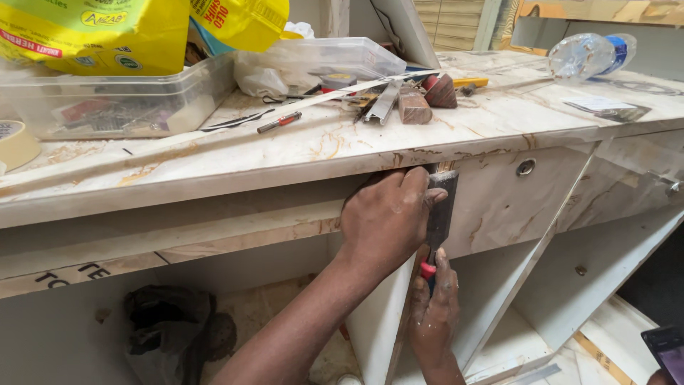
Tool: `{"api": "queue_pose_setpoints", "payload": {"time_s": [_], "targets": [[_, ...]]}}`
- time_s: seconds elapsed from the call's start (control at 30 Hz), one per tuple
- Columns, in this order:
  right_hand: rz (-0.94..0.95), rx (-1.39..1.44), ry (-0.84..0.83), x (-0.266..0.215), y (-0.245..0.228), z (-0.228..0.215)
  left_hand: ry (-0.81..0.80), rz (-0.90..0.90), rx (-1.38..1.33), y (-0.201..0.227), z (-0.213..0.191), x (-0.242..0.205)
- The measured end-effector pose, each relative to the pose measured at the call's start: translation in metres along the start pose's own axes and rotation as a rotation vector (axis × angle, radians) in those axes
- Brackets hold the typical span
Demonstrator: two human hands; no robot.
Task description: The person uses a chisel to scrape and remove material from the vertical edge of a cabinet. They work along the edge, removing debris and smoothing the surface.
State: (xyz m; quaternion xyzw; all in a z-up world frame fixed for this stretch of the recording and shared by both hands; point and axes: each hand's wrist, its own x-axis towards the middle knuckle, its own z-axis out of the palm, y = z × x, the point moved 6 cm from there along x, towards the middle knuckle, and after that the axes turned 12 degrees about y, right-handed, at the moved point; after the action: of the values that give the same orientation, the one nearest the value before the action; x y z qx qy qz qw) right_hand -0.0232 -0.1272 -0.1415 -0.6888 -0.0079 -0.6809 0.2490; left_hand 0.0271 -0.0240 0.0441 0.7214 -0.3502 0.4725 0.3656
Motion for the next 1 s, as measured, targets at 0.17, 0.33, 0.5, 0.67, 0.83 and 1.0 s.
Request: {"api": "queue_pose_setpoints", "payload": {"time_s": [0.17,0.33,0.5,0.67,0.83,1.0], "targets": [[0.091,0.01,-0.022,-0.0007,0.0069,0.0019,0.003,-0.016,-0.009,0.0012,-0.0011,-0.0005],[0.077,-0.014,-0.039,0.0009,0.0063,-0.0005,-0.084,-0.029,-0.024,-0.0044,-0.0015,-0.0002],[0.041,-0.029,-0.033,0.0031,0.0018,-0.0032,-0.072,-0.033,-0.004,-0.007,0.0015,-0.0014],[0.053,0.0,-0.015,0.0055,0.0052,-0.001,-0.027,-0.032,0.043,-0.0033,0.0027,-0.0017],[0.104,-0.007,-0.041,0.0034,0.0098,0.0016,0.018,-0.013,0.057,-0.0006,0.0035,-0.0019],[0.106,0.001,-0.033,0.0035,0.0084,0.0022,0.024,-0.02,0.065,-0.0003,0.0056,-0.0026]]}}
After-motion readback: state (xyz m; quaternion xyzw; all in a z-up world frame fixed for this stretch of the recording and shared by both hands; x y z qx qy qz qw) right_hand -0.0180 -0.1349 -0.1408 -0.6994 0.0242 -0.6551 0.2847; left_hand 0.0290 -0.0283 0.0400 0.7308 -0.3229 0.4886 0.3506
